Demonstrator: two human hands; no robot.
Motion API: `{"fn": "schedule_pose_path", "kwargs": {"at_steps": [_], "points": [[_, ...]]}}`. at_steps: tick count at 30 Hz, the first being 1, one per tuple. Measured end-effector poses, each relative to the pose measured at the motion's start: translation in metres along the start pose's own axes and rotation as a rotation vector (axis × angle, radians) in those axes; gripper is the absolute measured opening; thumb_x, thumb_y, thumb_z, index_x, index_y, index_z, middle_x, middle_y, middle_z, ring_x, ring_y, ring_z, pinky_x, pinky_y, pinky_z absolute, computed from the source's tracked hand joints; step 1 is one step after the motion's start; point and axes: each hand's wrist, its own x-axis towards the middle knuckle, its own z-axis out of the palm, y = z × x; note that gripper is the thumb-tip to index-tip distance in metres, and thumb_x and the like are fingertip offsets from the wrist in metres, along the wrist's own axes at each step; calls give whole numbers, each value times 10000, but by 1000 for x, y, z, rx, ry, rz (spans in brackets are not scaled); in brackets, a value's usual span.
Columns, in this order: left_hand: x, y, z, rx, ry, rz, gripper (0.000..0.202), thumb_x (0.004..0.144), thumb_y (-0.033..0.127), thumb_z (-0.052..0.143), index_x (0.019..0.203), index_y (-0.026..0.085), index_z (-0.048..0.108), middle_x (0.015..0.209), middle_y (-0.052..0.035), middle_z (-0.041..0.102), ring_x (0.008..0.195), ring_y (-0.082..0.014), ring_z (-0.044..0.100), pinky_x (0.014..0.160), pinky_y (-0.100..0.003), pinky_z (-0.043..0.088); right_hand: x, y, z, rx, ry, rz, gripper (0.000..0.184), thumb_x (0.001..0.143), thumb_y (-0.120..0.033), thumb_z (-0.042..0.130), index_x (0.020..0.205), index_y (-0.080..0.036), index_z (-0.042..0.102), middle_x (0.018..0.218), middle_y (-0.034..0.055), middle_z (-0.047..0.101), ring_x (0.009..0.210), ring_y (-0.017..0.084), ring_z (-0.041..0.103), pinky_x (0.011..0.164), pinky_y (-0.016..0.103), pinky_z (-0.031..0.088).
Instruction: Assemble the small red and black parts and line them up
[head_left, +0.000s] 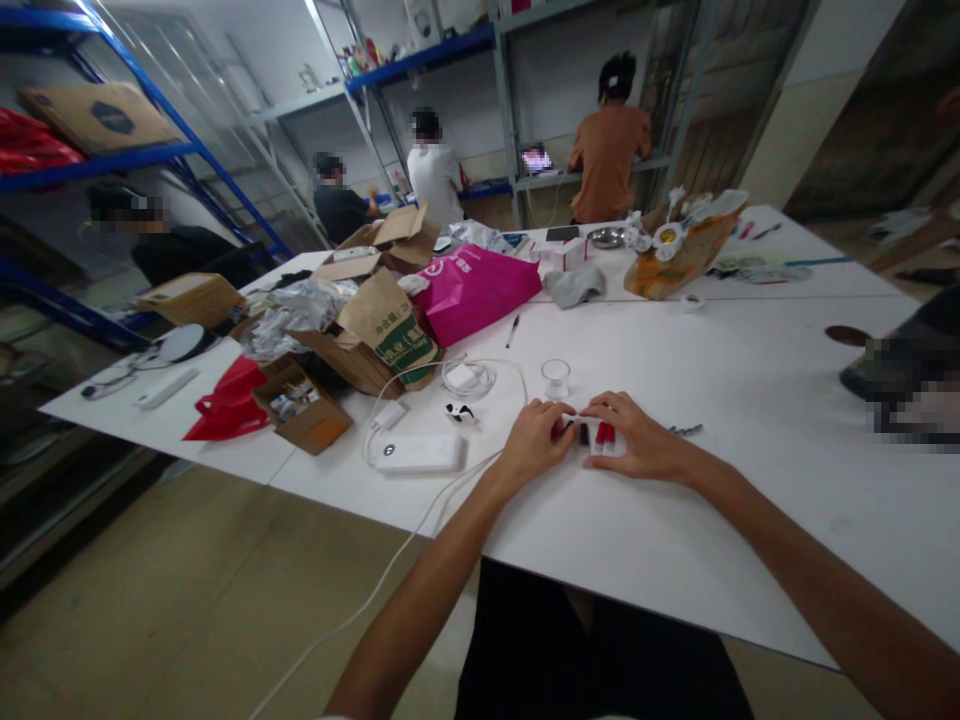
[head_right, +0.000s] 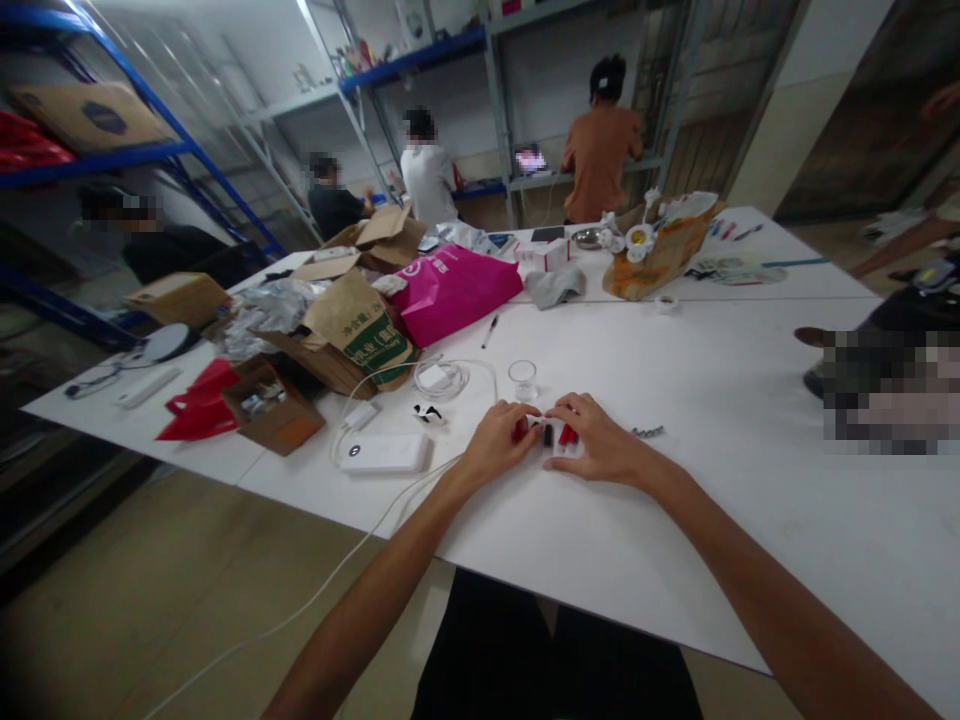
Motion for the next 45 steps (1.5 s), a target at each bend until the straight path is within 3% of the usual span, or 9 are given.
{"fn": "schedule_pose_path", "kwargs": {"at_steps": [5,8,10,16,21,28,35,41,45], "points": [[-4,0,-18,-95,-81,14,435,991,517,748,1311,222,731,1177,-111,662,1157,-275,605,1075,-437,511,-4,4,-23,-40,-98,135,778,801,-642,910,1424,-245,666,1302,133,617,1150,324,649,1049,544,578],[-7,-7,-32,-156,-211,10,760,830,576,907,1467,254,647,1410,-136,577,1343,-323,537,1190,-498,472,-2,-1,-26,-2,-140,172,622,866,-606,862,1325,-220,699,1208,119,644,1000,271,667,929,475,604],[-8,-14,-38,-192,-271,7,829,798,535,942,1505,248,614,1469,-141,546,1331,-312,559,1197,-495,478,0,-6,-24,25,-141,151,482,912,-557,829,1243,-225,717,1171,108,656,987,258,663,916,454,594],[-6,-24,-37,-298,-325,-22,503,871,320,878,1335,211,715,1284,-91,664,983,-192,655,954,-369,572,5,-20,-15,70,-125,96,323,947,-431,807,1184,-238,702,1187,99,644,1049,255,657,958,447,573],[-5,-23,-32,-367,-313,-60,462,853,222,867,1294,213,729,1235,-80,721,935,-179,665,893,-345,567,5,-25,-6,107,-125,86,366,969,-460,795,1252,-249,696,1222,103,622,1100,262,651,1000,454,577],[-10,-29,-40,-394,-366,-64,689,785,289,933,1416,221,666,1376,-124,673,1038,-216,681,947,-396,588,5,-25,1,127,-89,83,484,968,-526,796,1363,-263,696,1259,118,613,1147,280,643,1045,503,583],[-13,-31,-55,-540,-453,-33,724,750,181,924,1429,260,685,1444,-140,659,1185,-251,689,1032,-444,589,4,-24,6,113,-75,94,536,967,-550,786,1426,-290,691,1307,124,593,1198,299,647,1090,529,578],[-12,-32,-48,-556,-411,-140,619,774,257,940,1344,210,704,1197,-102,737,971,-194,706,893,-365,590,4,-25,9,119,-79,100,515,963,-509,800,1414,-280,702,1304,124,584,1211,295,628,1107,520,563],[-10,-32,-39,-518,-350,-153,747,749,287,970,1414,201,641,1170,-98,729,948,-189,691,868,-352,577,5,-24,11,128,-80,110,500,968,-510,799,1392,-265,699,1316,121,589,1209,285,635,1107,508,562]]}}
